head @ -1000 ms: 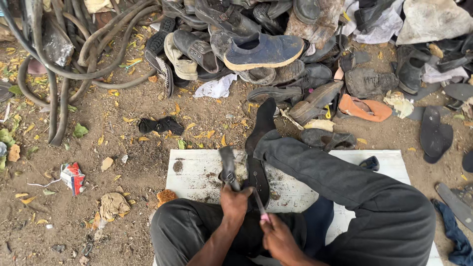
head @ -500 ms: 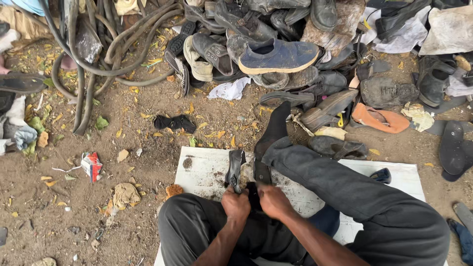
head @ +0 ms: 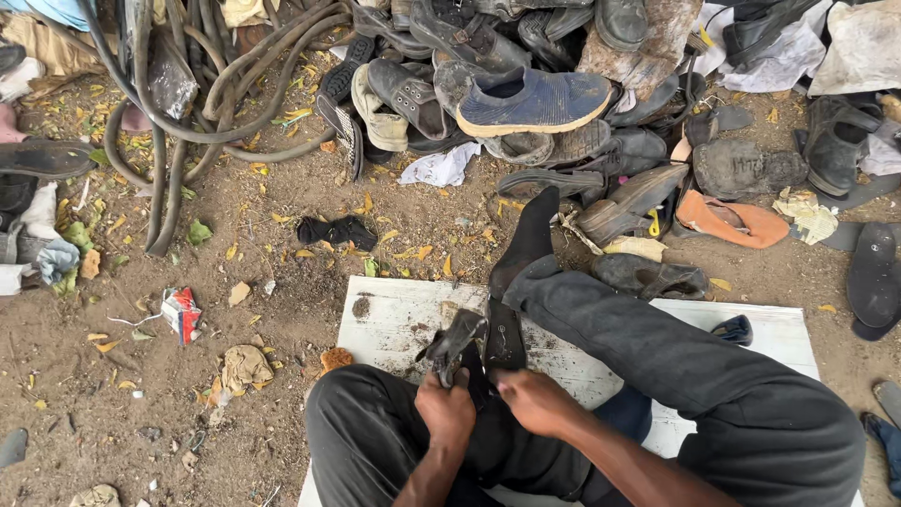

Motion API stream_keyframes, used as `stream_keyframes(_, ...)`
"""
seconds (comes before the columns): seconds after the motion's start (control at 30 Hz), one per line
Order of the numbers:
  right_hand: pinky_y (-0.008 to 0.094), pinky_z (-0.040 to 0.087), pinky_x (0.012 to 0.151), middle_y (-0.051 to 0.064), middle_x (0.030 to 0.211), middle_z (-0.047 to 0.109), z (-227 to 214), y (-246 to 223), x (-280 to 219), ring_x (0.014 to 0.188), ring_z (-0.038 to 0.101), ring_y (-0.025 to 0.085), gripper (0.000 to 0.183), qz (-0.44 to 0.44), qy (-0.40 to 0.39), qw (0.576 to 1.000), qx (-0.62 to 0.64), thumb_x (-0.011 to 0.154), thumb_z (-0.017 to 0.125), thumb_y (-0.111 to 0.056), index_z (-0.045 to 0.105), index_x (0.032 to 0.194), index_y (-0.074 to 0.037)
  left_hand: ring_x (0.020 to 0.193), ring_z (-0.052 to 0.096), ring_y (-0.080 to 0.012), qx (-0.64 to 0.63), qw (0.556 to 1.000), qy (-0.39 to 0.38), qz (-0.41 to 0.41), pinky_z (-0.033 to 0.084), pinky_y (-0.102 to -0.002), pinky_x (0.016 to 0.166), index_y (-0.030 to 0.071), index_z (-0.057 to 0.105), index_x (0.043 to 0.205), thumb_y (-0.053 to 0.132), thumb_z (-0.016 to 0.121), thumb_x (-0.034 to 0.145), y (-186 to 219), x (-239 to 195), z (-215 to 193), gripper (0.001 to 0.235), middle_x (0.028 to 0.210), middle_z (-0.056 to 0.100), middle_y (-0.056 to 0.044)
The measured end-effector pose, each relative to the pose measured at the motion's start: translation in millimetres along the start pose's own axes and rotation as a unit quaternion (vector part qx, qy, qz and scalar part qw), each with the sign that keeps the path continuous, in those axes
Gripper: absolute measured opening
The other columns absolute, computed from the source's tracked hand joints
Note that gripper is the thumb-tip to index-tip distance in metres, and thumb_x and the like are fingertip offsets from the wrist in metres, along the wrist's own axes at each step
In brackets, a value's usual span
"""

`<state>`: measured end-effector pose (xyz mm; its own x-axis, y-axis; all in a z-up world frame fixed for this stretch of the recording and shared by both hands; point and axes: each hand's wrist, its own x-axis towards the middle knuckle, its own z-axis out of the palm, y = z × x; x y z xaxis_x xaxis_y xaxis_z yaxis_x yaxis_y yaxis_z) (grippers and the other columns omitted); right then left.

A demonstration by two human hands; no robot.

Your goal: The person sits on the ground and uses a knife to scrape and clean the soles of several shoes. They handle multiple pairs of footwear, including sneakers and sandals, removing debris and old material from the soles.

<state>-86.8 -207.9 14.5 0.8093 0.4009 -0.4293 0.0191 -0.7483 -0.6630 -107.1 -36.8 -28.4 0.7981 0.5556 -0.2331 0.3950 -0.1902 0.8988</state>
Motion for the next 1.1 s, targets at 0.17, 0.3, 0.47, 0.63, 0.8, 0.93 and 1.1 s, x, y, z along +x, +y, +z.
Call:
stream_keyframes(0.17,0.039,0.055,0.074,0.011,0.098,0.077,-11,9,-82,0.082,0.075,0.022,0.041,0.006,-0.024,0.997,0.066,0.1,0.059,-0.019,0.06,0.14,-0.015,0.078,0.062,-0.01,-0.294,0.956,-0.003,0.016,0.049,-0.028,0.072,0.001,0.072,0.101,0.0,0.074,0.082,0,-14,-43,0.019,0.09,0.072,-0.003)
stream_keyframes(0.3,0.029,0.052,0.067,0.007,0.083,0.073,-30,-12,-111,0.07,0.062,0.011,0.046,0.003,0.033,0.985,0.172,0.101,0.061,-0.019,0.059,0.147,-0.016,0.072,0.056,-0.0136,-0.12,0.992,0.024,-0.031,0.048,-0.031,0.066,-0.002,0.062,0.094,0.0,0.078,0.084,14,-7,-69,0.019,0.084,0.064,-0.007)
stream_keyframes(0.47,0.027,0.041,0.054,0.0,0.069,0.05,-73,1,-121,0.059,0.044,0.009,0.051,0.102,0.199,0.927,0.3,0.096,0.06,-0.014,0.061,0.147,-0.014,0.074,0.058,-0.0149,-0.134,0.991,0.011,0.01,0.049,-0.033,0.07,0.003,0.06,0.099,0.01,0.076,0.085,57,24,-33,0.022,0.084,0.065,-0.005)
stream_keyframes(0.63,0.028,0.036,0.047,0.0,0.062,0.049,-122,57,-54,0.051,0.041,0.009,0.044,0.17,0.299,0.899,0.272,0.1,0.059,-0.017,0.06,0.143,-0.011,0.085,0.068,-0.0269,0.045,0.984,-0.092,0.147,0.055,-0.04,0.079,0.002,0.061,0.101,0.025,0.083,0.086,82,66,34,0.035,0.095,0.07,-0.013)
stream_keyframes(0.8,0.032,0.026,0.037,0.001,0.058,0.048,-130,62,25,0.04,0.034,0.011,0.04,0.211,0.296,0.853,0.374,0.098,0.064,-0.019,0.064,0.138,-0.013,0.122,0.054,-0.0422,0.339,0.847,-0.25,0.325,0.046,-0.054,0.1,0.003,0.046,0.121,0.033,0.09,0.08,81,64,103,0.067,0.127,0.057,-0.028)
stream_keyframes(0.93,0.029,0.029,0.037,0.001,0.056,0.046,-110,42,22,0.041,0.037,0.008,0.048,0.185,0.271,0.86,0.392,0.094,0.068,-0.017,0.062,0.142,-0.017,0.115,0.063,-0.0374,0.289,0.893,-0.254,0.234,0.052,-0.045,0.099,0.003,0.048,0.115,0.026,0.09,0.074,76,61,87,0.063,0.118,0.067,-0.02)
stream_keyframes(1.1,0.027,0.032,0.039,-0.002,0.059,0.046,-93,40,5,0.044,0.038,0.005,0.05,0.109,0.246,0.85,0.454,0.095,0.066,-0.014,0.058,0.145,-0.013,0.084,0.076,-0.0371,0.185,0.94,-0.27,0.095,0.063,-0.044,0.079,-0.002,0.051,0.117,0.03,0.081,0.078,93,84,23,0.059,0.094,0.076,-0.019)
